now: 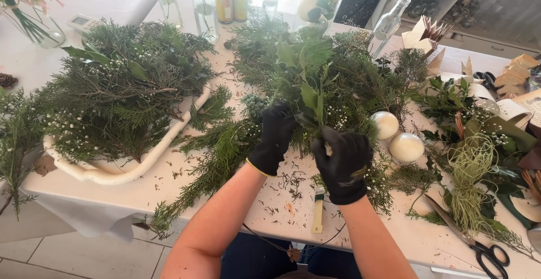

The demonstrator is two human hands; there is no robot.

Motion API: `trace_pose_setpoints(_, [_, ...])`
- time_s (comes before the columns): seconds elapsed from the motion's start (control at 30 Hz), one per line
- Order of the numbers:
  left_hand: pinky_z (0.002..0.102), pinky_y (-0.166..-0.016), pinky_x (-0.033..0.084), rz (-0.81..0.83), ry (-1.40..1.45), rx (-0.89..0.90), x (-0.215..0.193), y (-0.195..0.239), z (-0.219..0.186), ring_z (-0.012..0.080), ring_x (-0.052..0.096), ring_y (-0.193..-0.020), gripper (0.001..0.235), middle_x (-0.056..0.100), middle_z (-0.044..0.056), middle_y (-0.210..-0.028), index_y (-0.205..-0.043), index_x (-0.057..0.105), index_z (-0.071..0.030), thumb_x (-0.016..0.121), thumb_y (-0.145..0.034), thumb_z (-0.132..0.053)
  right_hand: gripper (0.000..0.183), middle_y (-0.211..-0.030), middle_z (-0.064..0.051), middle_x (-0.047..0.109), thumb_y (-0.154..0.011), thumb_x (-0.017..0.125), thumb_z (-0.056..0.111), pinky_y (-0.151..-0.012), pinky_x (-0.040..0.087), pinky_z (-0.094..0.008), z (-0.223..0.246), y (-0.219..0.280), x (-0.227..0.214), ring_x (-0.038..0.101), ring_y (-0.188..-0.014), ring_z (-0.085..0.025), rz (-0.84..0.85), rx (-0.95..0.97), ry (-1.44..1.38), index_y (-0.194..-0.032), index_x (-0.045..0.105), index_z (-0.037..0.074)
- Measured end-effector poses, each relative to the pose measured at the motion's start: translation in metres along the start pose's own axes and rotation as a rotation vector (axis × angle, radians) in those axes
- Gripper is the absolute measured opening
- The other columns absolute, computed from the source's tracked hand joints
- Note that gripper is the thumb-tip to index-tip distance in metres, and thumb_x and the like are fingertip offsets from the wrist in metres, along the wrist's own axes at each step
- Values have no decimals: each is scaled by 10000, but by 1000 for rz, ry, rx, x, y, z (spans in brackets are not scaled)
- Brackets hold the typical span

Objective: The person assembles a floral wreath by hand, using shears to trim sprigs of evergreen and holly and tucking them into the circular frame alongside small white flowers and ornaments.

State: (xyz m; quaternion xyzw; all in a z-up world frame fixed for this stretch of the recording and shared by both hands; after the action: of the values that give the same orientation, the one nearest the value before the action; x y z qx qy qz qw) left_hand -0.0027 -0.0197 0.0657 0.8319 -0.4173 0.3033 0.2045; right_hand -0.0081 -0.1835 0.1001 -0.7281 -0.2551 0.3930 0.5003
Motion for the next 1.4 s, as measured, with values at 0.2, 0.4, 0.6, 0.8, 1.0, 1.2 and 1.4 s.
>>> trace_pose_setpoints(0.2, [277,-574,564,66,-39,116,-36,-58,53,150,671,-723,210,698,185,-881,-1012,750,39,901,-866,35,227,-811,-56,674,-958,815,138,-699,573,-401,7,14,6,671,-726,-254,-19,-123,-13,-1168,838,56])
trace_pose_setpoints(0.4, [286,-590,582,93,7,139,-39,-60,52,156,683,-744,179,672,157,-874,-983,726,16,866,-879,57,141,-799,-31,681,-910,927,142,-607,537,-404,-4,4,0,664,-696,-320,-22,337,-369,-1020,842,116])
trace_pose_setpoints(0.6, [296,-608,603,118,54,154,-43,-56,57,163,699,-768,167,641,123,-865,-948,697,-11,824,-895,84,255,-879,92,538,-1002,786,59,-832,493,-302,3,-20,4,567,-848,-96,-161,1103,-1071,-995,582,212])
trace_pose_setpoints(0.8, [307,-627,624,131,86,140,-44,-63,64,169,714,-793,188,611,90,-857,-913,667,-38,782,-911,111,156,-810,98,412,-1021,745,25,-688,422,-264,22,15,35,496,-739,-69,-180,1415,-1211,-1000,624,122])
trace_pose_setpoints(1.0, [318,-645,645,157,131,147,-48,-64,68,176,730,-818,232,580,56,-849,-878,638,-65,740,-927,137,178,-900,128,434,-999,785,137,-716,451,-263,21,30,47,504,-831,-55,-46,1613,-1216,-1051,620,99])
trace_pose_setpoints(1.2, [276,-667,719,161,285,82,-79,-97,113,395,826,-905,298,777,115,-961,-894,597,-78,717,-878,194,193,-856,73,518,-1009,830,153,-662,442,-237,0,61,69,541,-761,-100,111,1654,-1197,-992,657,68])
trace_pose_setpoints(1.4, [490,-695,731,277,73,220,-62,-87,87,462,801,-1023,201,781,306,-1065,-953,727,74,675,-890,257,277,-969,-96,731,-954,928,318,-857,532,-400,-12,57,68,677,-994,-165,135,1507,-892,-1021,777,96])
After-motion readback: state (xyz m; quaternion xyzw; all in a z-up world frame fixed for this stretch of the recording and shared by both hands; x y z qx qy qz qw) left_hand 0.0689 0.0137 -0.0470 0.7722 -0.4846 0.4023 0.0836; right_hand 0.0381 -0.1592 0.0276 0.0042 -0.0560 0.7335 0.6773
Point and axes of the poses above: each hand's wrist, its own y-axis away from the middle knuckle, its own x-axis out of the palm, z = x × y, the point moved 5 cm from there along -y, towards the middle knuckle
